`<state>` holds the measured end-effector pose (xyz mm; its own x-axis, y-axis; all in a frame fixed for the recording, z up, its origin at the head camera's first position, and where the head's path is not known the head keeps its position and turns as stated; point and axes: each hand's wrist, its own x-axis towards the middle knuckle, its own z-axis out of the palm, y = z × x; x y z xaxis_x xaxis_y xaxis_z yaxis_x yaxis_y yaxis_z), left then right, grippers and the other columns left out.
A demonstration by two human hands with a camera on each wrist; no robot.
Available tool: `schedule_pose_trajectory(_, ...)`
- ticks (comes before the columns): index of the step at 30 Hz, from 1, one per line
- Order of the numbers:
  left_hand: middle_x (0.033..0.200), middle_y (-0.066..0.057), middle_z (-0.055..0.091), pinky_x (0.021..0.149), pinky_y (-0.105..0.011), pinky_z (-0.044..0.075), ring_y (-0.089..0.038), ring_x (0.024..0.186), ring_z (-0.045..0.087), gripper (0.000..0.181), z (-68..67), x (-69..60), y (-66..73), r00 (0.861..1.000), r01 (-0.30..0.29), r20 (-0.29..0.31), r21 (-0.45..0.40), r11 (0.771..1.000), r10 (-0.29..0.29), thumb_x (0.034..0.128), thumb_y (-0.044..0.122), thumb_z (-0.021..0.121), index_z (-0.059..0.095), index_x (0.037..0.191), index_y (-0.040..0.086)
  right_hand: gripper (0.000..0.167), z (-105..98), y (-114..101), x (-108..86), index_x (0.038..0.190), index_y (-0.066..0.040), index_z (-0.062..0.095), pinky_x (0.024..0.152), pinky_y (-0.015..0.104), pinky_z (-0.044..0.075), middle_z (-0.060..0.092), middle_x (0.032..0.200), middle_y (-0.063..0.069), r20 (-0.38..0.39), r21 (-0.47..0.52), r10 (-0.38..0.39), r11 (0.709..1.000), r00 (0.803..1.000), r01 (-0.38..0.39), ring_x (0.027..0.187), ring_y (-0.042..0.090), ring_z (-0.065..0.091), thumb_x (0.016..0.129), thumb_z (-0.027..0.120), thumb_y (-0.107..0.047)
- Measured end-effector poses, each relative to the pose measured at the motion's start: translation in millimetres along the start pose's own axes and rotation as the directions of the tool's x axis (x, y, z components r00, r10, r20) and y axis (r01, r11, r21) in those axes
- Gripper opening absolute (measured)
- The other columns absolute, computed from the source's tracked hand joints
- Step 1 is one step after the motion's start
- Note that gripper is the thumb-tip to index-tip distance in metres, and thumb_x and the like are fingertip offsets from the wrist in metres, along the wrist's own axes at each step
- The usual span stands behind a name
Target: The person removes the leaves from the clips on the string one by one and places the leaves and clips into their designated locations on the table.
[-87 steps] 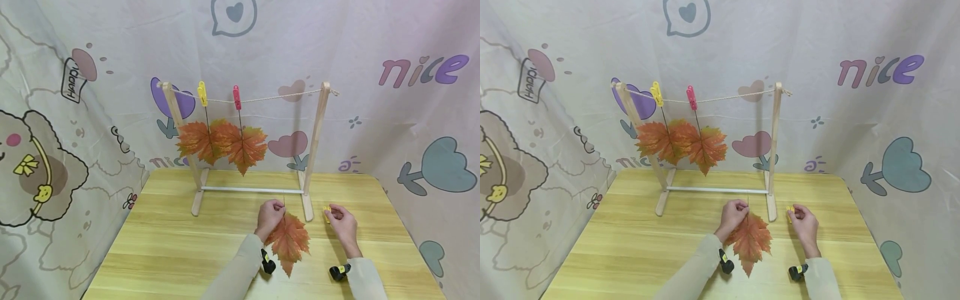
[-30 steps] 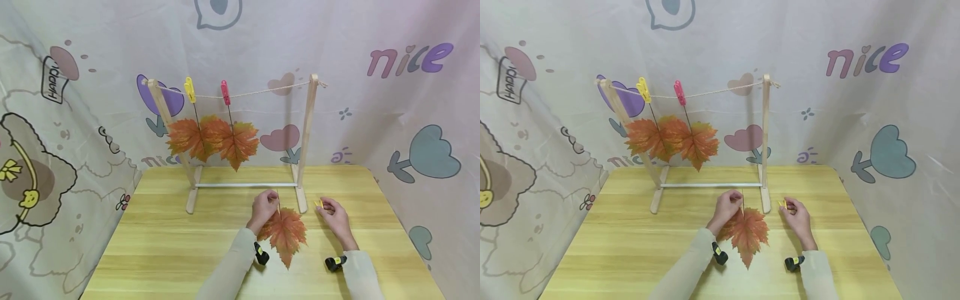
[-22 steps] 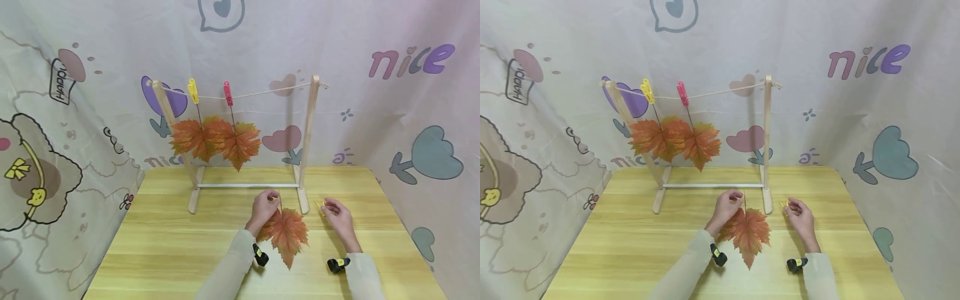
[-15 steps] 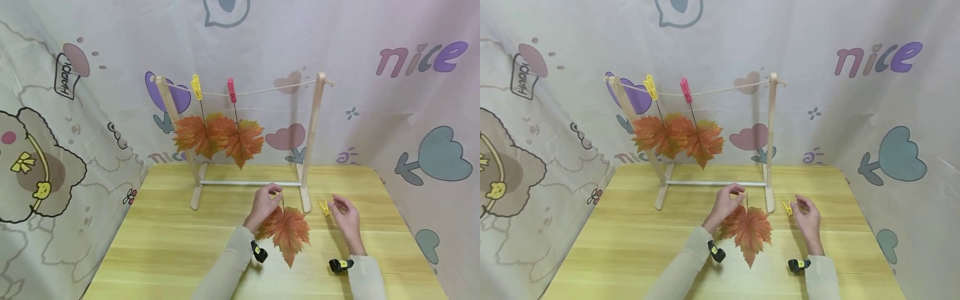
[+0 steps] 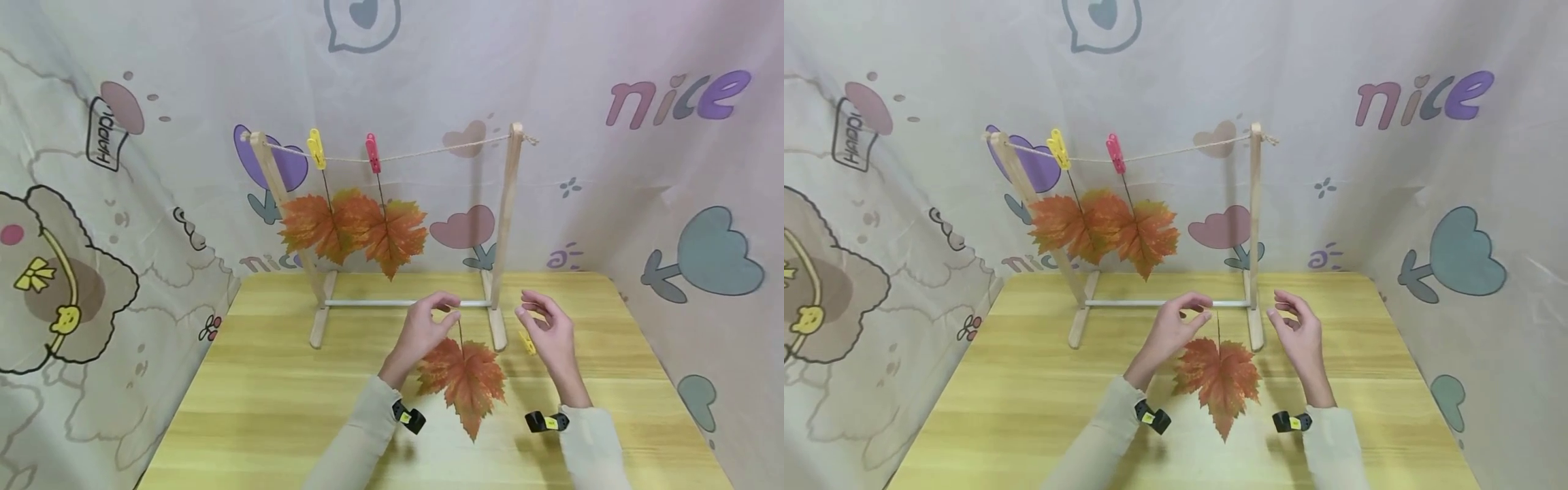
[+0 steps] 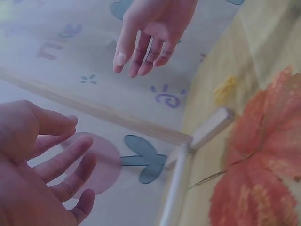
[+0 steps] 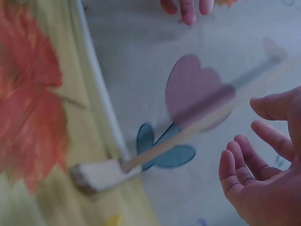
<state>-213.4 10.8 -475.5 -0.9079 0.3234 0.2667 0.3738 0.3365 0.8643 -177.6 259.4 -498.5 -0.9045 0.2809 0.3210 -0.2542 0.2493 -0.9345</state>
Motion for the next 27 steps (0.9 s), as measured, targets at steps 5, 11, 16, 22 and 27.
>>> schedule_pose_trajectory(5,0.113,-0.004,0.074,0.086,-0.042,0.047,-0.019,0.104,0.066,0.018,-20.2,-6.8,1.3,0.998,-0.037,-0.052,0.001,0.999,0.037,0.0962,0.01,0.073,0.073,0.114,0.013,0.037,10.1,-4.6,6.4,0.131,0.006,0.063,0.084,0.019,0.054,0.067,0.118,0.001,0.042,0.06,-0.065,0.996,0.997,0.062,0.108,0.022,0.063,0.095,0.071,0.001)
schedule_pose_trajectory(11,0.11,0.002,0.074,0.083,-0.041,0.047,-0.015,0.1,0.067,0.019,-35.5,-8.9,3.4,0.992,-0.053,-0.112,0.009,0.999,0.054,0.0941,0.009,0.075,0.074,0.112,0.016,0.035,17.7,-21.1,8.2,0.129,0.009,0.063,0.084,0.02,0.054,0.067,0.115,0.002,0.058,0.078,-0.085,0.994,0.995,0.08,0.107,0.029,0.063,0.094,0.069,0.007)
schedule_pose_trajectory(16,0.111,0.0,0.074,0.082,-0.041,0.048,-0.017,0.1,0.068,0.019,-45.5,-8.5,7.0,0.988,-0.066,-0.141,0.011,0.998,0.067,0.0937,0.01,0.076,0.074,0.112,0.015,0.036,24.6,-34.0,11.1,0.128,0.011,0.062,0.084,0.02,0.054,0.065,0.117,0.02,0.073,0.091,-0.131,0.988,0.989,0.125,0.107,0.029,0.063,0.093,0.068,0.01)
schedule_pose_trajectory(22,0.11,0.0,0.075,0.083,-0.042,0.048,-0.017,0.099,0.067,0.02,-56.7,-10.0,6.4,0.981,-0.085,-0.174,0.016,0.996,0.087,0.0938,0.009,0.075,0.074,0.113,0.016,0.037,30.8,-41.0,16.3,0.132,0.006,0.063,0.087,0.02,0.053,0.062,0.121,0.028,0.115,0.119,-0.184,0.978,0.976,0.17,0.109,0.024,0.062,0.095,0.068,0.007)
schedule_pose_trajectory(27,0.11,0.001,0.075,0.084,-0.044,0.048,-0.018,0.099,0.067,0.02,-67.0,-10.9,5.4,0.974,-0.099,-0.203,0.02,0.995,0.101,0.0943,0.009,0.075,0.074,0.113,0.014,0.036,34.6,-48.3,20.4,0.132,0.002,0.064,0.09,0.021,0.052,0.064,0.121,0.02,0.14,0.122,-0.213,0.973,0.967,0.196,0.109,0.026,0.061,0.096,0.068,0.003)
